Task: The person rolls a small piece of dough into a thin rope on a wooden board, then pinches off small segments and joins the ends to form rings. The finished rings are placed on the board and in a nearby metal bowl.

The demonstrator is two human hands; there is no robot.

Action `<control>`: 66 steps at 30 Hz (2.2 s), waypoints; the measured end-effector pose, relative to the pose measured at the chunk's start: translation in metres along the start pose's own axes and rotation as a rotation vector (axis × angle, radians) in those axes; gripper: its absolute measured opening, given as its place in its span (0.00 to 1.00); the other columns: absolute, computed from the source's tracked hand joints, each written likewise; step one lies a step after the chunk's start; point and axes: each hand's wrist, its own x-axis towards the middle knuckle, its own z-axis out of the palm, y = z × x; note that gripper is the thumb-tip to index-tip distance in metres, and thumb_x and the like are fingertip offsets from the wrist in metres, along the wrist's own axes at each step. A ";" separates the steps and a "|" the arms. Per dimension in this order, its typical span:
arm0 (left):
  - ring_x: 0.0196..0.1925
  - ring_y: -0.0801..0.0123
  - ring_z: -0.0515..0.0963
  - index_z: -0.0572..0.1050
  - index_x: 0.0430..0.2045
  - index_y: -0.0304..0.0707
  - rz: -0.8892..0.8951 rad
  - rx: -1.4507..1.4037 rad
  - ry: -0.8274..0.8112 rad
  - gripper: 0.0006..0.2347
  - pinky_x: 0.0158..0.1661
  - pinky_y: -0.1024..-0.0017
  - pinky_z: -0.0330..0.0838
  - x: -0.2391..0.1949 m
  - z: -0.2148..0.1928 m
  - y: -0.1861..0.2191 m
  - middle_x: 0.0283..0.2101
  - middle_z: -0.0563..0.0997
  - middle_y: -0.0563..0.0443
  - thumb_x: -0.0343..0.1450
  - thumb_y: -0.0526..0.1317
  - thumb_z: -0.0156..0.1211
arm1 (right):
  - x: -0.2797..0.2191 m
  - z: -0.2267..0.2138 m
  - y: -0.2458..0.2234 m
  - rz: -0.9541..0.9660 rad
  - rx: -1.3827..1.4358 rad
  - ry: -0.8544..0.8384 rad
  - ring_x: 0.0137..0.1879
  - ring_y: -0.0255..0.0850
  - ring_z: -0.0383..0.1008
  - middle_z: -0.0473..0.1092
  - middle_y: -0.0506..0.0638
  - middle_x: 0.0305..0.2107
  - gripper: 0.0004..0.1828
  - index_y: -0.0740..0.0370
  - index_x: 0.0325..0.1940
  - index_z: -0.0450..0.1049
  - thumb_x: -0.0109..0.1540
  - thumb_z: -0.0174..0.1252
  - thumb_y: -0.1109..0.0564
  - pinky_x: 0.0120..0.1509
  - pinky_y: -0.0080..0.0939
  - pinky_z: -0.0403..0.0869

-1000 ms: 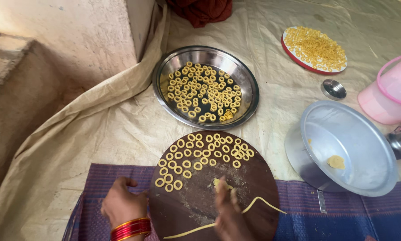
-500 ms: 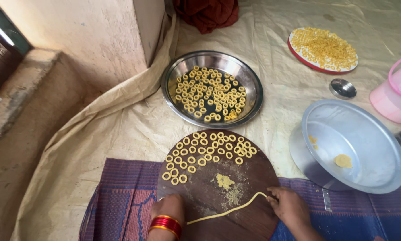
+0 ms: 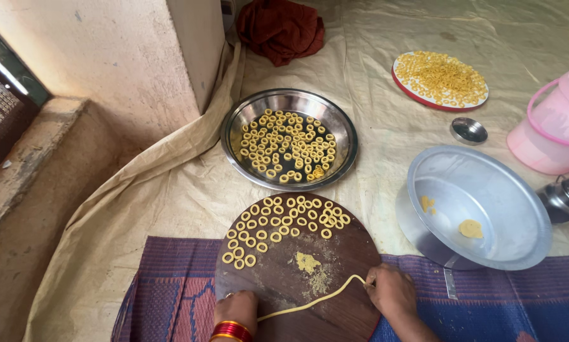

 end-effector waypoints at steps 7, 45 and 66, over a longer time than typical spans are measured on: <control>0.27 0.66 0.85 0.84 0.27 0.30 0.145 -0.816 -0.231 0.04 0.29 0.72 0.78 0.010 0.008 -0.031 0.27 0.86 0.43 0.64 0.32 0.71 | 0.014 0.027 0.022 0.195 0.602 -0.211 0.36 0.41 0.83 0.80 0.52 0.32 0.12 0.60 0.45 0.77 0.57 0.64 0.61 0.44 0.42 0.78; 0.41 0.54 0.90 0.79 0.37 0.20 0.052 -1.734 -0.658 0.06 0.43 0.63 0.88 -0.011 -0.028 -0.001 0.37 0.86 0.38 0.69 0.22 0.59 | -0.010 0.014 -0.086 -0.054 1.234 -0.318 0.43 0.32 0.81 0.83 0.49 0.36 0.12 0.64 0.44 0.85 0.56 0.66 0.67 0.49 0.32 0.77; 0.27 0.78 0.80 0.86 0.38 0.31 0.217 -1.721 -0.307 0.09 0.28 0.78 0.74 0.003 -0.002 0.008 0.34 0.89 0.52 0.67 0.34 0.69 | -0.024 -0.004 -0.102 -0.319 0.963 -0.280 0.39 0.34 0.82 0.82 0.48 0.32 0.12 0.65 0.40 0.82 0.52 0.72 0.65 0.47 0.33 0.79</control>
